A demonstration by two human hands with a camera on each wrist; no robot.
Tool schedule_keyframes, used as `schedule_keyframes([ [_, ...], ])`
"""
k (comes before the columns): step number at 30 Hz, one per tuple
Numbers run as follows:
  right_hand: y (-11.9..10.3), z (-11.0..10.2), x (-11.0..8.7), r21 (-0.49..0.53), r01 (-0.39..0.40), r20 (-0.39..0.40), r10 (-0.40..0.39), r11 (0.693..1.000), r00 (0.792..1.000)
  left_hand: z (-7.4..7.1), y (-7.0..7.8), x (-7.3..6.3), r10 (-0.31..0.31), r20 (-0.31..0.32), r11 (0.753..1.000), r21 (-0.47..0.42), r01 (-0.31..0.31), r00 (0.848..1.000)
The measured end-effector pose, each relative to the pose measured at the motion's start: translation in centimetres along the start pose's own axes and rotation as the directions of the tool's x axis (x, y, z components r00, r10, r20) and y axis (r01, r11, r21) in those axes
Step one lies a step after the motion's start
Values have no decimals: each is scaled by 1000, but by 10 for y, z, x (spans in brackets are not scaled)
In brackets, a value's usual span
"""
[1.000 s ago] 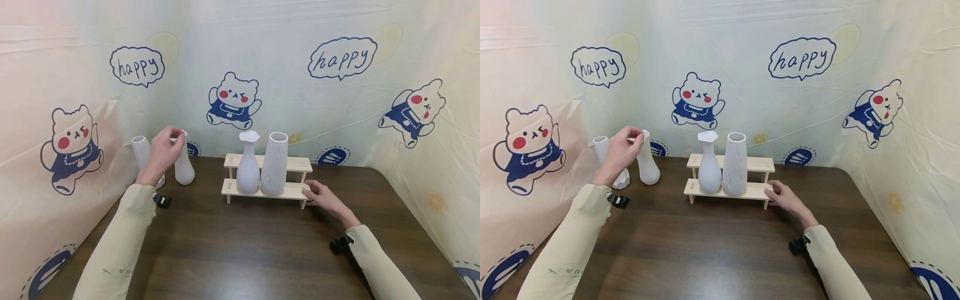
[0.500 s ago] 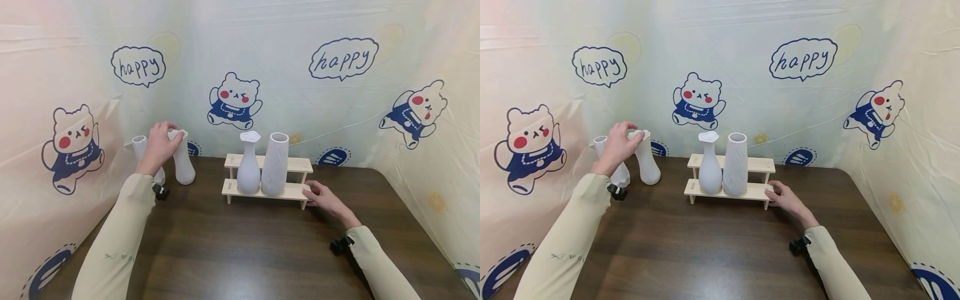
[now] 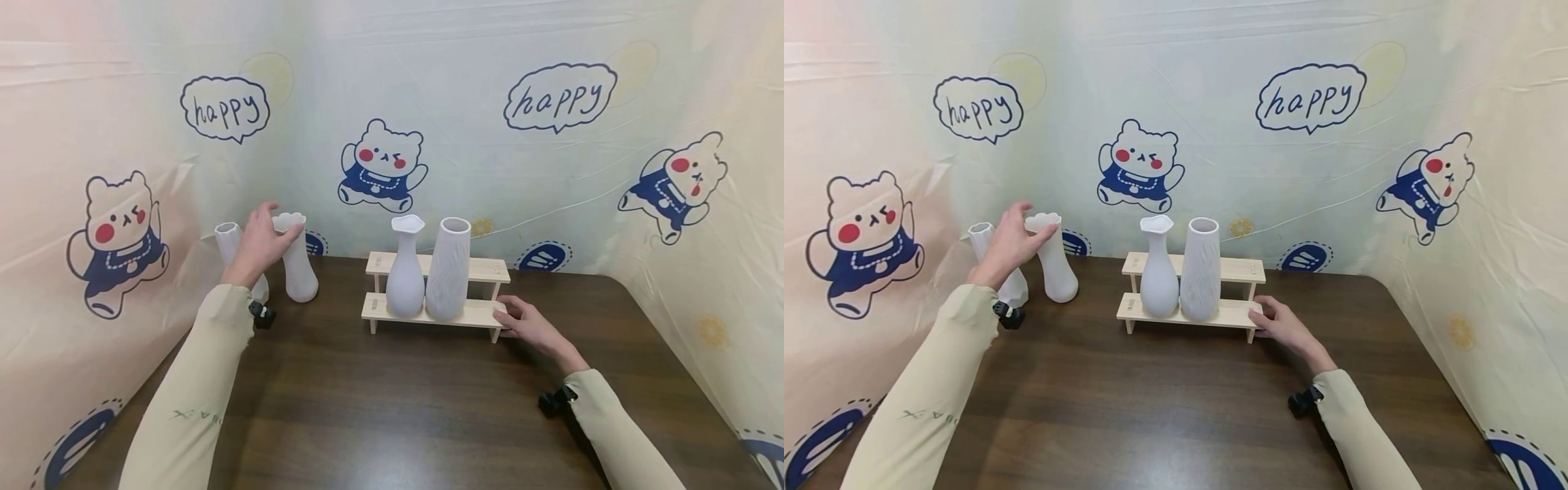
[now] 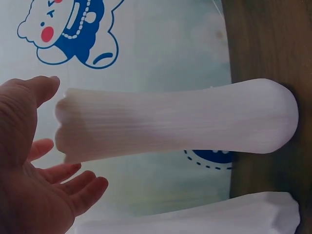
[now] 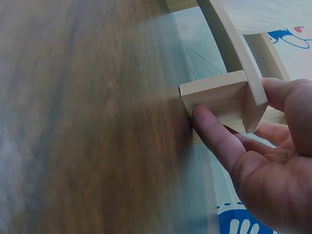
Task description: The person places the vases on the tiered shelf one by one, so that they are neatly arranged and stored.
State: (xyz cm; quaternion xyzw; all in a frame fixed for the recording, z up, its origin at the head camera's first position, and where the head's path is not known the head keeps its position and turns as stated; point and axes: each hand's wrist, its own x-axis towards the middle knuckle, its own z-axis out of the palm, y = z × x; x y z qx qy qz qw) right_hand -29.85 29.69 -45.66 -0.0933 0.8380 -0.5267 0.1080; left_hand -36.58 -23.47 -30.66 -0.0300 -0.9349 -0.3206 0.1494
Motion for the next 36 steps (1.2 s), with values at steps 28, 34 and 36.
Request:
schedule_keyframes([
  [28, -2, 2, -1, 6, 3, 3, -3, 1000, 1000, 19, -8, 1, -53, -44, 996, -76, 50, 998],
  [34, -2, 1, -2, 17, -9, 0, 9, 1000, 1000, 20, -4, -3, -53, -56, 995, -82, 48, 997],
  [36, -3, 1, -2, 16, -2, 5, 2, 1000, 1000, 20, -3, -4, -49, -53, 996, -81, 45, 997],
])
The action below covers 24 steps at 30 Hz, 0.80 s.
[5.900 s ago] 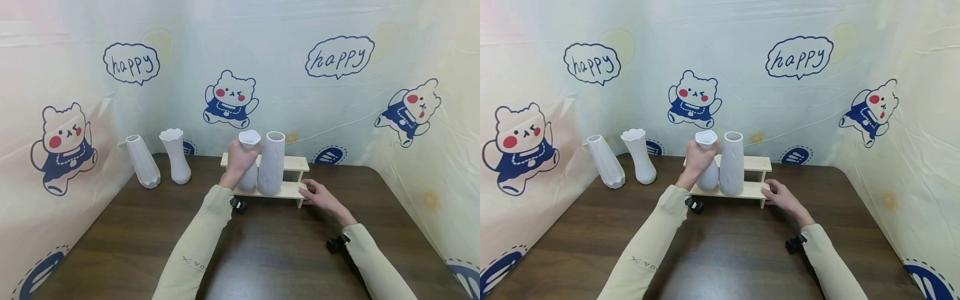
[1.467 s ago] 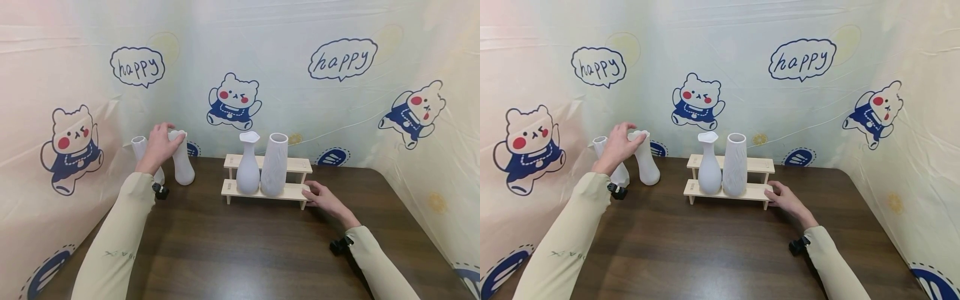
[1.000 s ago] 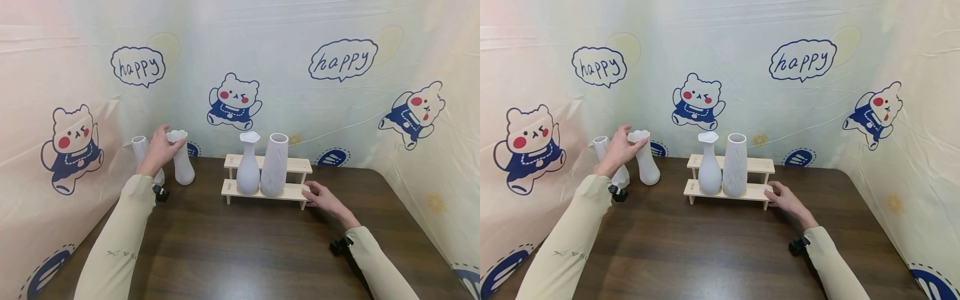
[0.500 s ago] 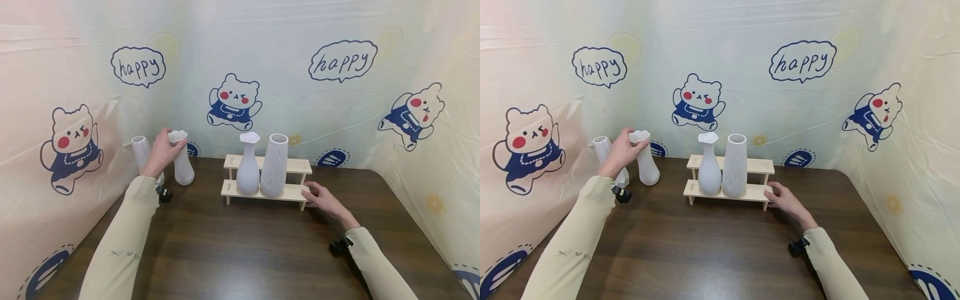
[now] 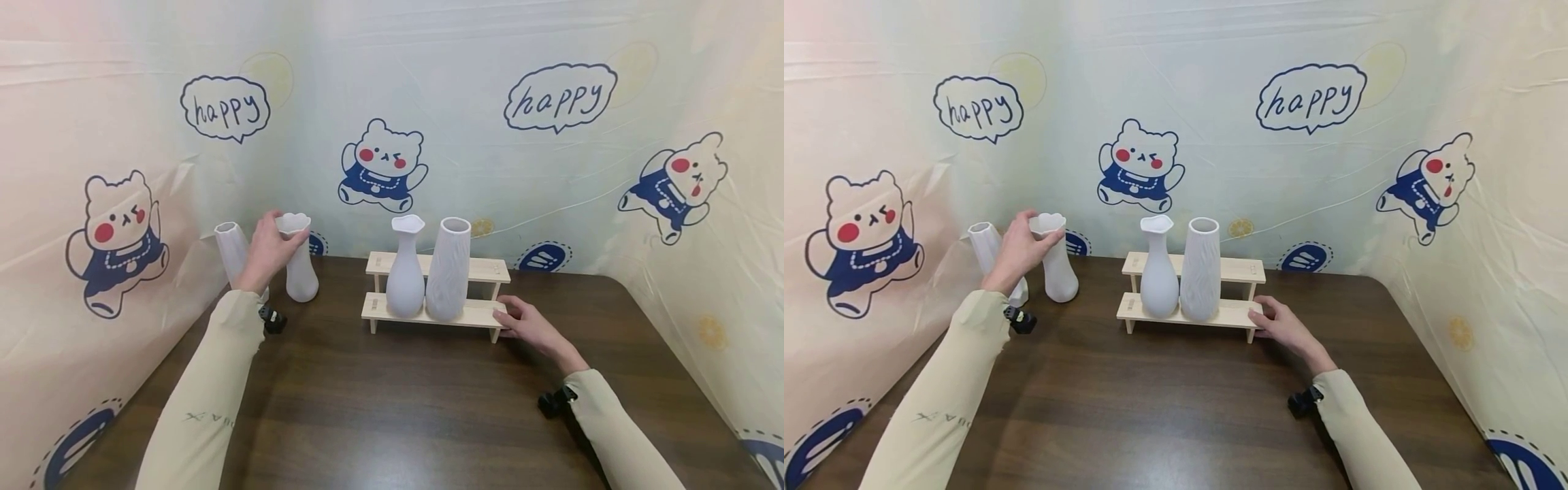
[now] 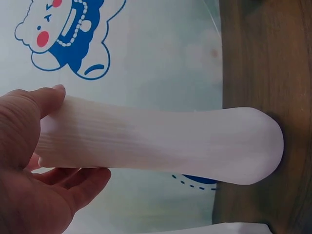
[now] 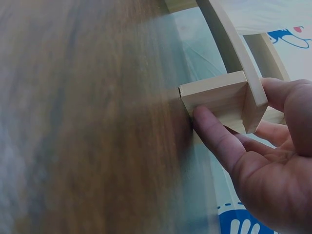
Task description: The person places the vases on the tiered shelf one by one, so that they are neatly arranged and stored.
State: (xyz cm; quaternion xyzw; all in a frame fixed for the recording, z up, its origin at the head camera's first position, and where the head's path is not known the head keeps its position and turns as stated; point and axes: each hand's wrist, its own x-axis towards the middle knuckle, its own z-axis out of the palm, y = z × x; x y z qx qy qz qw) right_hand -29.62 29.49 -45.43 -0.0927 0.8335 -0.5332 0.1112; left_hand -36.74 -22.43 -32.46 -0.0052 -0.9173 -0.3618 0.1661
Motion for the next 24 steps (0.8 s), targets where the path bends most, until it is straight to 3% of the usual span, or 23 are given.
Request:
schedule_keyframes([
  [13, 1, 0, 0, -11, -7, -8, 7, 1000, 1000, 9, 5, -2, 43, -23, 999, 24, -43, 999],
  [20, 1, -2, 0, -21, -10, -9, 10, 1000, 1000, 16, 6, 0, 94, -88, 995, 39, -91, 992],
  [24, 1, -2, 0, -22, -6, -10, 6, 1000, 1000, 19, 6, 0, 91, -116, 996, 19, -89, 989],
])
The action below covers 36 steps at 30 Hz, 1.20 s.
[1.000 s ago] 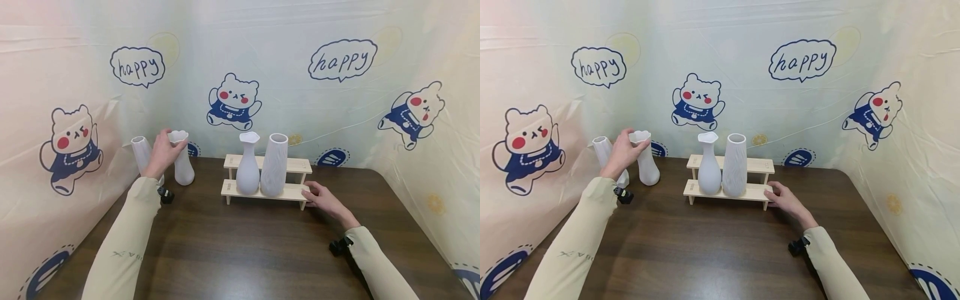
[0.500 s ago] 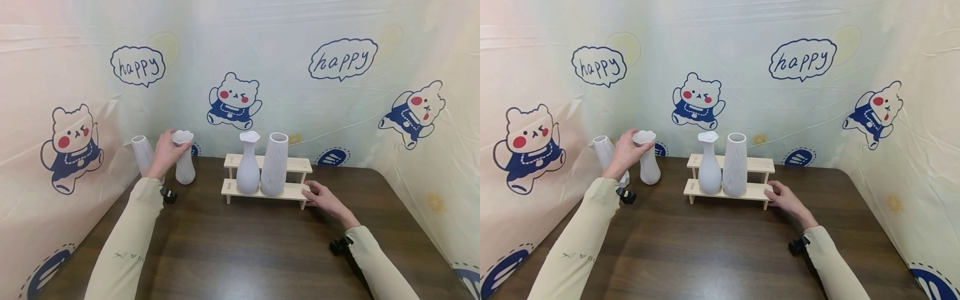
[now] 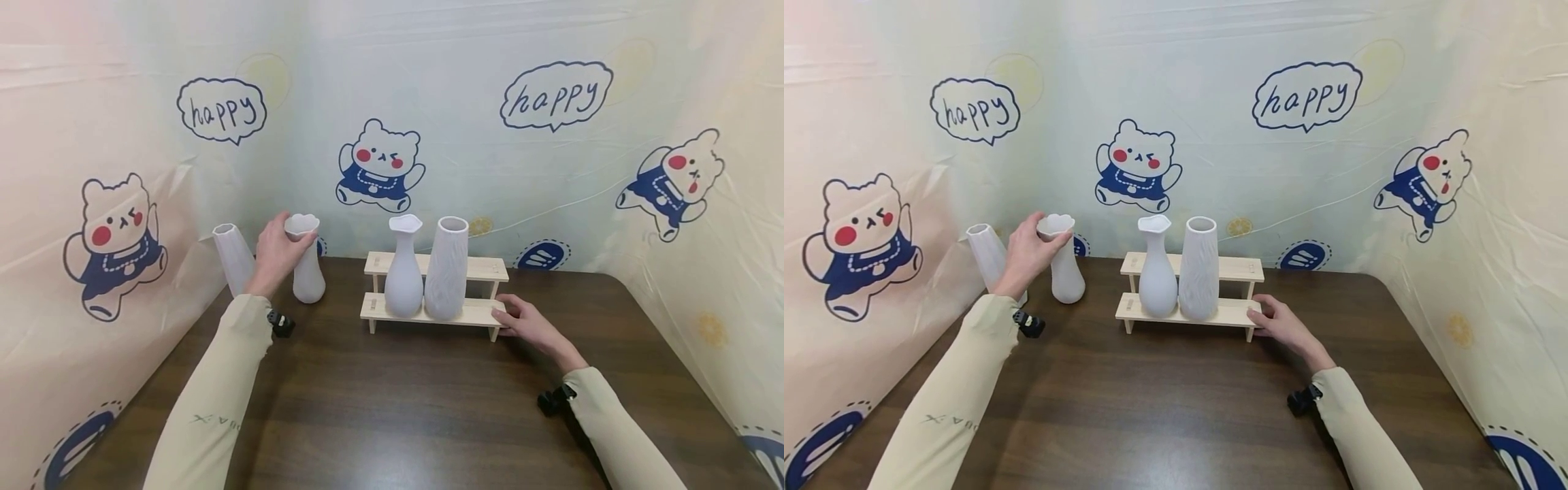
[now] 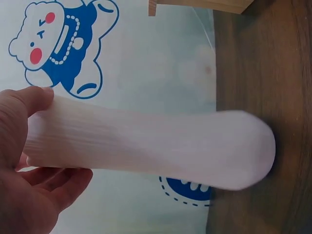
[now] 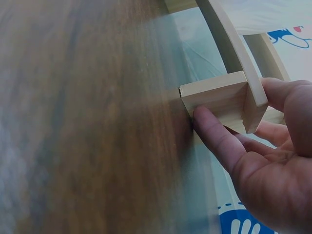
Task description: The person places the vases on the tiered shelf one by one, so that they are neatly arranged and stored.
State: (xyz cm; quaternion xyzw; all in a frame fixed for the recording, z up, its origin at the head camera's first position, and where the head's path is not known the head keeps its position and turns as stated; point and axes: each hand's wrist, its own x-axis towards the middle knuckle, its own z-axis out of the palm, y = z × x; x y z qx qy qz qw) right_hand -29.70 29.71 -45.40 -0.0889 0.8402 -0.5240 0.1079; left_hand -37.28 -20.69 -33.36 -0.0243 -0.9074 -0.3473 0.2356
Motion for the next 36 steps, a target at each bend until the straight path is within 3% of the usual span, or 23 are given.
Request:
schedule_keyframes([
  [7, 0, 1, 0, 4, 1, 5, -1, 1000, 1000, 0, 12, 1, -6, -23, 1000, -26, 5, 1000],
  [17, 2, -1, 0, 0, -9, 0, 9, 1000, 1000, -10, 38, 4, -21, -34, 998, -64, 18, 999],
  [36, 2, -1, 0, -15, -7, 8, 7, 1000, 1000, -19, 88, 15, 27, -37, 996, -85, -30, 999],
])
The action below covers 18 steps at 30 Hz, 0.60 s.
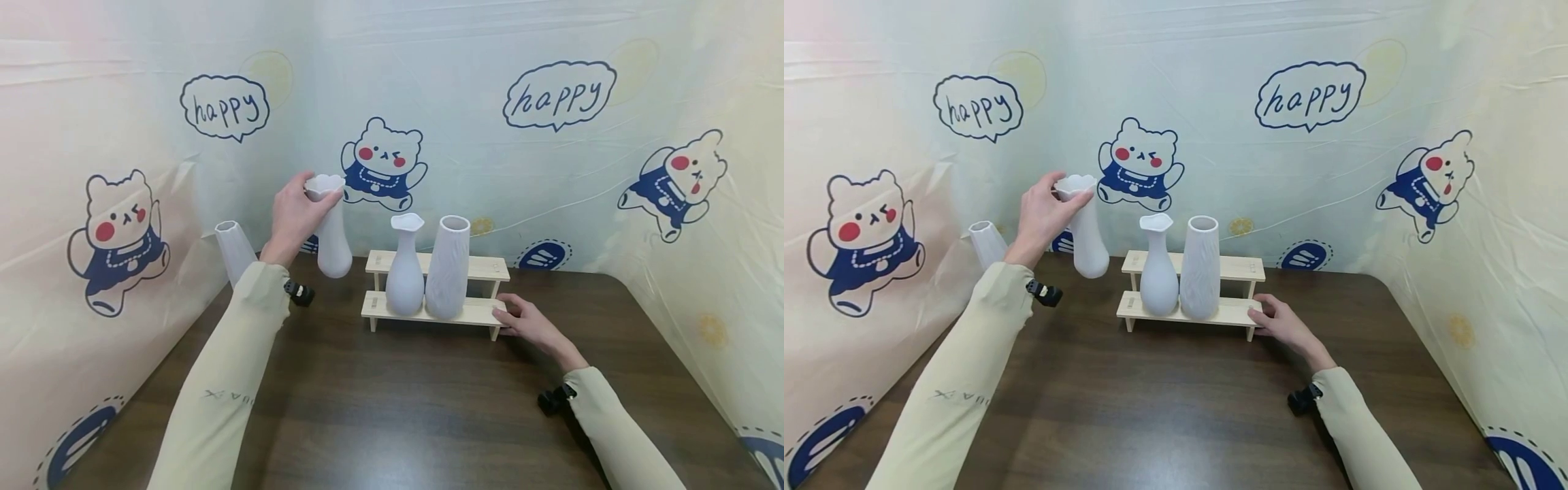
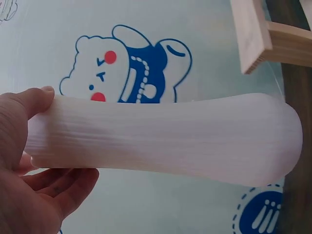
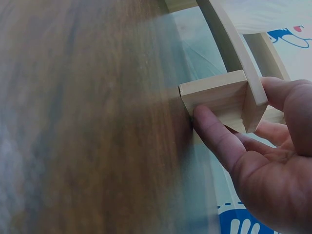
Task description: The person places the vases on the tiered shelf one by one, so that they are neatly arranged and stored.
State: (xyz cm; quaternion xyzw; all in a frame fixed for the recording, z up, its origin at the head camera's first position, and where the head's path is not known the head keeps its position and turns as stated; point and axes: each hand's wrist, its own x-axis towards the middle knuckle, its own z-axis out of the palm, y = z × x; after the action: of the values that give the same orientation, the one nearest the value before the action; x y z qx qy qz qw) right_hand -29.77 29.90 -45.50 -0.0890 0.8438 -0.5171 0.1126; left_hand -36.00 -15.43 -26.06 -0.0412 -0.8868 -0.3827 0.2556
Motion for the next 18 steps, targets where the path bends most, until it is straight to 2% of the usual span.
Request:
schedule_keyframes([
  [10, -5, 1, -2, 1, -9, 0, 9, 1000, 1000, -5, 29, 7, 7, 17, 1000, -17, -6, 1000],
  [18, -4, 1, -2, -3, -11, 3, 11, 1000, 1000, 2, 51, 10, 9, 27, 999, -47, -8, 1000],
])
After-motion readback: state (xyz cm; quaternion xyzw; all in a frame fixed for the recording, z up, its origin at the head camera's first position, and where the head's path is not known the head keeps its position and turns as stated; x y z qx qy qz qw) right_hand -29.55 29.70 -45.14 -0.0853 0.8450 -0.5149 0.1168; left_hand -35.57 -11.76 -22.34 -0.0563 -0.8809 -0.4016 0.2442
